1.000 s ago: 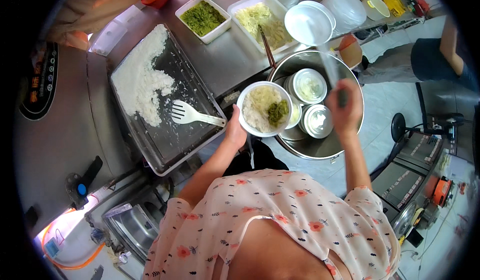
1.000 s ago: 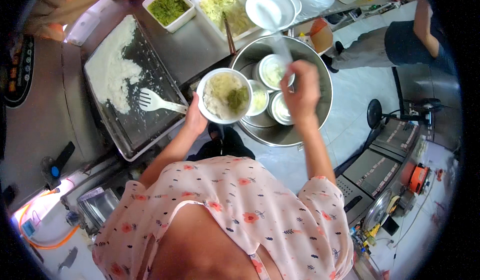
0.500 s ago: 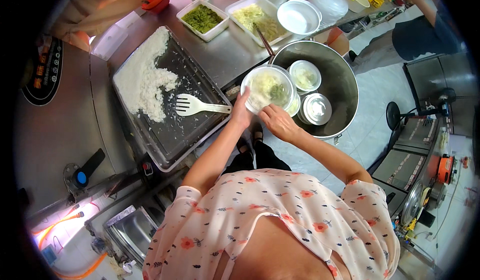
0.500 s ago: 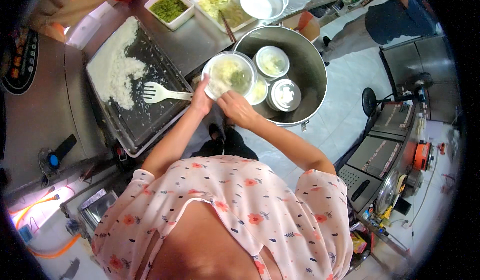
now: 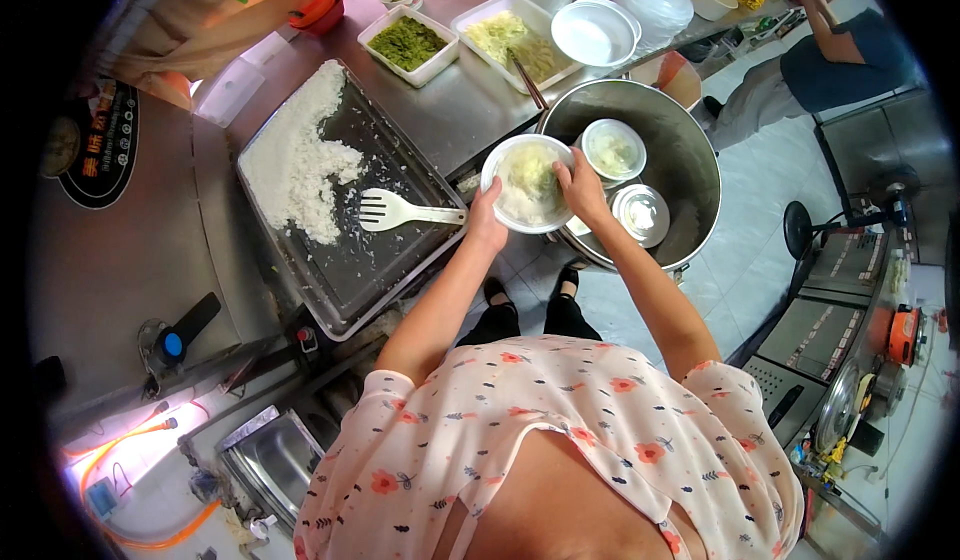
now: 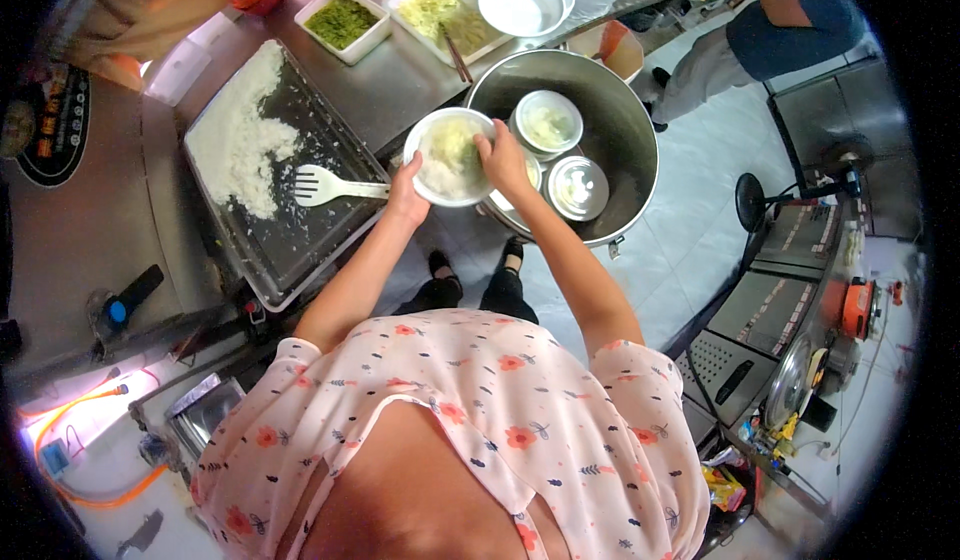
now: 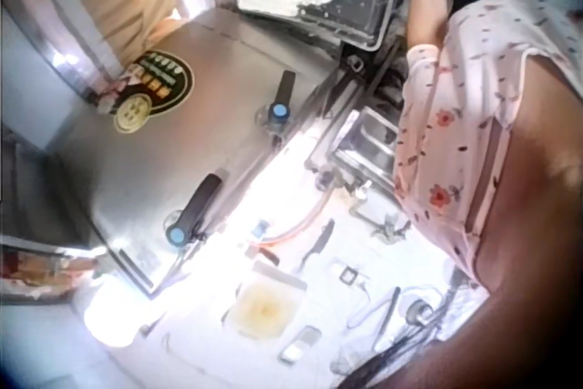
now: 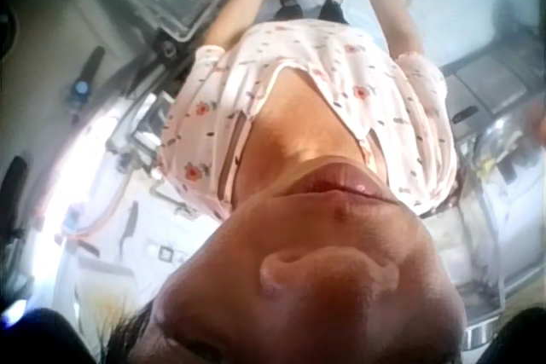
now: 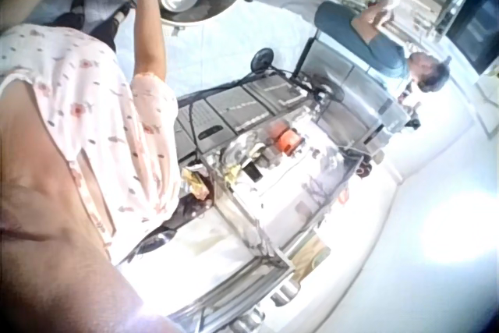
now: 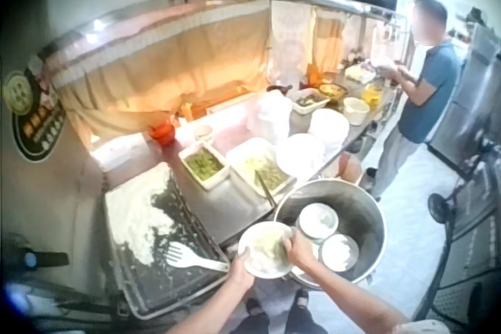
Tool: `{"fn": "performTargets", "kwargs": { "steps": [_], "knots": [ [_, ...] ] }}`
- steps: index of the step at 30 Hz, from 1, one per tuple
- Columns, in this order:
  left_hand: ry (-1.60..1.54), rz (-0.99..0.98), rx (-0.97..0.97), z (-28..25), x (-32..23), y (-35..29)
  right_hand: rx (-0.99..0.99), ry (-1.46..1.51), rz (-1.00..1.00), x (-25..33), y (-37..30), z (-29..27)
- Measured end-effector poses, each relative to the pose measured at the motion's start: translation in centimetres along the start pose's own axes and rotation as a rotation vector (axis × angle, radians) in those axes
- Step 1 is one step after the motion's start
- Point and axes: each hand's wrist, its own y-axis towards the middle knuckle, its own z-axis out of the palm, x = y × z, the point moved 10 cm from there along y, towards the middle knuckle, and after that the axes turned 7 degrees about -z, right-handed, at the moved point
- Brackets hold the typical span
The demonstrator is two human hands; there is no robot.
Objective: The person scoops white rice from a large tray into a bowl using a spatula, then adds shredded cabbage and a green vegetable using chopsticks. This process is repeated for multiple bowls, which are placed into a large metal pot.
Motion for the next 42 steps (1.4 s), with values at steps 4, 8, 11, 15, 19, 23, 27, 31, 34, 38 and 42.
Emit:
{"fn": "performTargets", "kwargs": {
  "steps": [4, 8, 11, 15, 19, 23, 27, 31, 34, 38, 42],
  "knots": [
    [0.02, -0.004, -0.162, 0.3, 0.5, -0.4, -0.002, 0.193, 0.074, -3.0, 0.2, -0.2],
    [0.176, 0.059, -0.142, 1.9, 0.3, -0.2, 0.271, 0.715, 0.411, -6.2, -1.2, 0.8],
    [0.35, 0.02, -0.186, 3.7, 2.3, 0.3, 0.419, 0.967, 0.58, -7.9, -2.5, -1.0],
    [0.484, -0.081, -0.206, 9.0, 6.3, 1.2, 0.193, 1.099, 0.657, -14.3, -1.5, -4.6],
    [0.603, -0.07, -0.318, 10.3, 8.8, 1.7, -0.052, 1.115, 0.66, -22.7, 2.0, -5.6],
    [0.58, -0.168, -0.263, 7.8, 12.7, -0.3, -0.217, 0.913, 0.748, -27.0, 4.3, -5.0],
    [0.502, -0.172, -0.189, 7.9, 14.6, -2.0, -0.372, 0.706, 0.76, -33.5, 6.6, -5.8],
    [0.526, -0.133, -0.303, 6.6, 13.3, -4.5, -0.262, 0.282, 0.837, -32.0, 5.7, -5.6],
    [0.569, -0.099, -0.318, 6.2, 13.2, -5.0, -0.145, 0.131, 0.823, -32.2, 5.7, -6.3],
    [0.607, -0.067, -0.316, 6.4, 13.5, -4.4, 0.016, 0.209, 0.776, -33.8, 5.9, -7.9],
    [0.65, -0.022, -0.34, 5.7, 13.6, -4.6, -0.311, -0.107, 0.354, -25.1, 8.9, -14.1]
  ]
}}
